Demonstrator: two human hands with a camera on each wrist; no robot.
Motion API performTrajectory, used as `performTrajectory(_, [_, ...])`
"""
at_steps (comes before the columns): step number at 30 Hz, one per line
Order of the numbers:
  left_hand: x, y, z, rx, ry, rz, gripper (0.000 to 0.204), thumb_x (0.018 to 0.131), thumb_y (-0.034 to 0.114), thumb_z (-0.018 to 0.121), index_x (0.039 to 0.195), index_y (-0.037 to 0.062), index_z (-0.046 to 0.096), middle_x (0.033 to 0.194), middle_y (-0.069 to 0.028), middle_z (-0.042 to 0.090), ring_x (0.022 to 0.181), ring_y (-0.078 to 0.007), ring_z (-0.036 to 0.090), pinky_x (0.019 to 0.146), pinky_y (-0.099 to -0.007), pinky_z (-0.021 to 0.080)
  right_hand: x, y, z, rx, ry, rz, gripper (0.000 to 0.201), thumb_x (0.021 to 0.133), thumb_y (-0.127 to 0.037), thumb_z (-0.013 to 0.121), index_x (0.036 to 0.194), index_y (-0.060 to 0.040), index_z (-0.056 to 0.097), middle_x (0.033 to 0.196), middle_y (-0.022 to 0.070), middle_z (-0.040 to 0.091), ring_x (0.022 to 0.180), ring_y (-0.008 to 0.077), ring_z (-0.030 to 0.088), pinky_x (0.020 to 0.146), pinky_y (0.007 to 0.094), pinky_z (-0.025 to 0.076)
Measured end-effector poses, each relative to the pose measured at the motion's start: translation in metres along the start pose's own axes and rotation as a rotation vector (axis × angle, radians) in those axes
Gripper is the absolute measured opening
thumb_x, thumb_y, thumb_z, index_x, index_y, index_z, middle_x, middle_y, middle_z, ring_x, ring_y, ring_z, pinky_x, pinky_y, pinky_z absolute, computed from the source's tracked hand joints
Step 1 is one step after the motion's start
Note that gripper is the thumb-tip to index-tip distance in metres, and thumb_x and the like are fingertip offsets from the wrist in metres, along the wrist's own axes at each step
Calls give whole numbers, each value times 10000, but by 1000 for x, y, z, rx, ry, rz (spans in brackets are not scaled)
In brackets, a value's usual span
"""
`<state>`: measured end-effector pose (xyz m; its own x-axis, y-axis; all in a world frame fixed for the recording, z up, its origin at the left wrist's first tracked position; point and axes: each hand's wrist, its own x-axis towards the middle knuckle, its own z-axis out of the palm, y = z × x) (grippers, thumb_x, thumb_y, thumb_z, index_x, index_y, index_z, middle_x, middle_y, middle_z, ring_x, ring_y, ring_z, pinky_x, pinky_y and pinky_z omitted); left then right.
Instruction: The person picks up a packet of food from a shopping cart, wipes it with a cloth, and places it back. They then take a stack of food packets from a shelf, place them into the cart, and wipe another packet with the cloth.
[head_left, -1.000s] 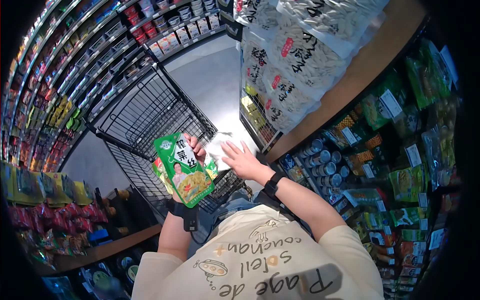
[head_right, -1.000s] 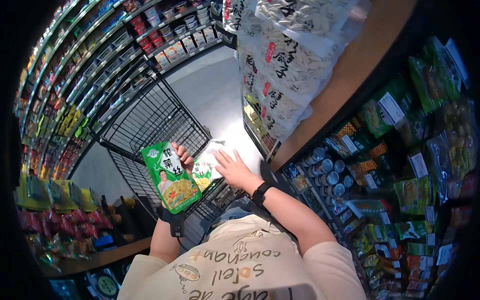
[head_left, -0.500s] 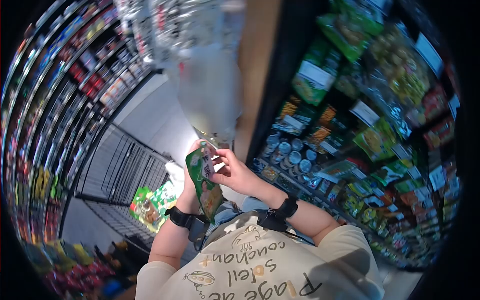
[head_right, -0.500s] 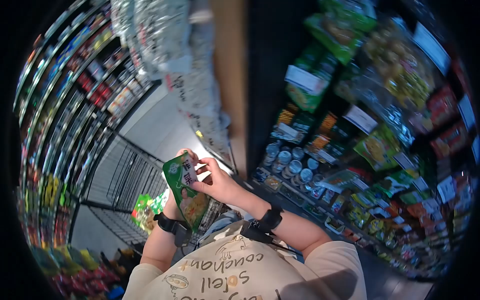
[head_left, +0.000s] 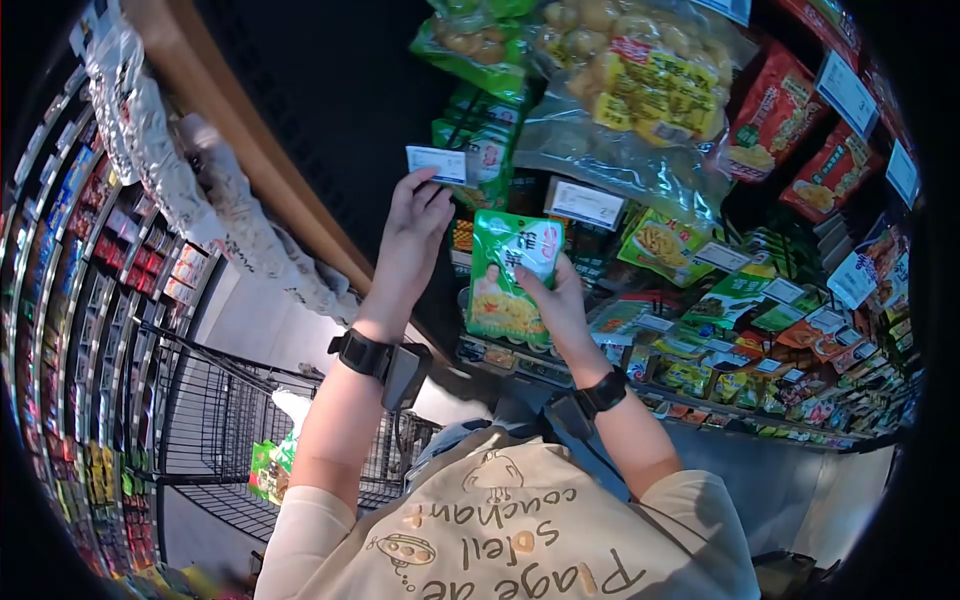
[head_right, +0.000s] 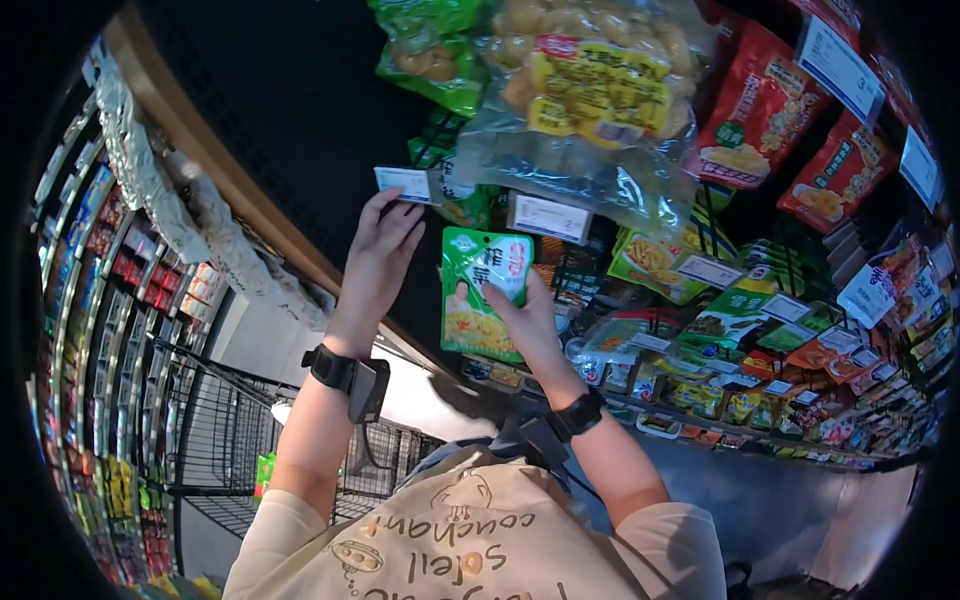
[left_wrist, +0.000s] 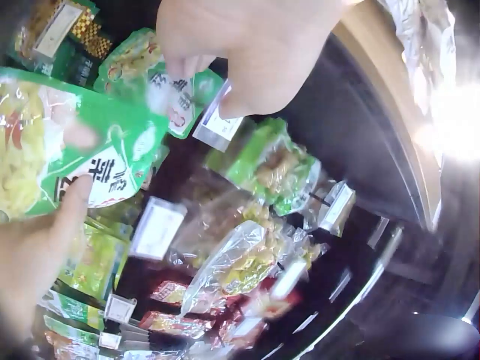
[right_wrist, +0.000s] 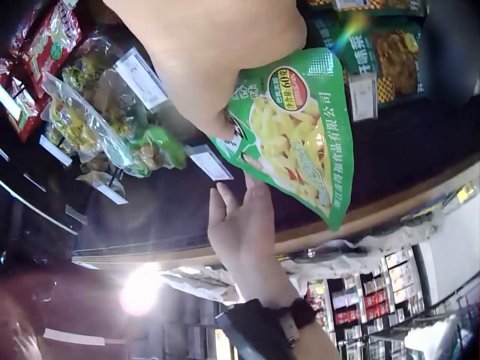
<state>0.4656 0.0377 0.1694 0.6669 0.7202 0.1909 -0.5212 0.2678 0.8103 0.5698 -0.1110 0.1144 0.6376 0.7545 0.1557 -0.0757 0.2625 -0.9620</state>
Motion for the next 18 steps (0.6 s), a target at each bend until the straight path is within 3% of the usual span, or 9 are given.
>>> performTrajectory(2, [9,2,3,-3,-69,-2,306,860,30,465,1159,51,408,1065,-89,503,1029,-169,492,937,-298,371,15,6,-1,-25,6,-75,242,806,-94,599,1014,-7,511,919,46,601,816,92,552,728,243,433])
performTrajectory(3, [7,9,11,-6,-17,-7,274,864,10,437,1138,17,431,1039,-106,533,954,-154,542,884,-267,426,23,9,0,-51,9,-150,244,810,-103,596,1012,1,509,908,54,603,809,95,552,719,247,433])
performTrajectory(7, [11,31,26,177,20,46,302,857,-8,417,1158,-30,405,1016,-172,562,904,-179,587,816,-255,484,48,9,12,-105,-37,-204,213,816,-141,593,945,15,525,873,110,606,799,129,567,689,270,436])
performTrajectory(12, [16,41,30,274,30,55,296,846,-25,410,1141,-48,404,976,-163,575,916,-185,587,817,-253,484,73,10,32,-140,-55,-252,288,803,-203,604,948,30,518,842,153,616,759,210,604,683,307,446])
performTrajectory(14, [15,41,30,274,27,53,289,841,-31,414,1130,-48,409,954,-154,577,906,-187,592,813,-250,486,80,10,39,-167,6,-377,304,796,-212,604,963,27,517,838,166,616,753,264,610,688,335,452])
performTrajectory(18, [13,41,30,293,61,46,287,834,-39,421,1121,-49,413,942,-147,577,902,-187,594,809,-248,489,89,11,46,-252,44,-342,318,784,-214,608,967,28,514,830,193,612,763,320,605,691,363,456])
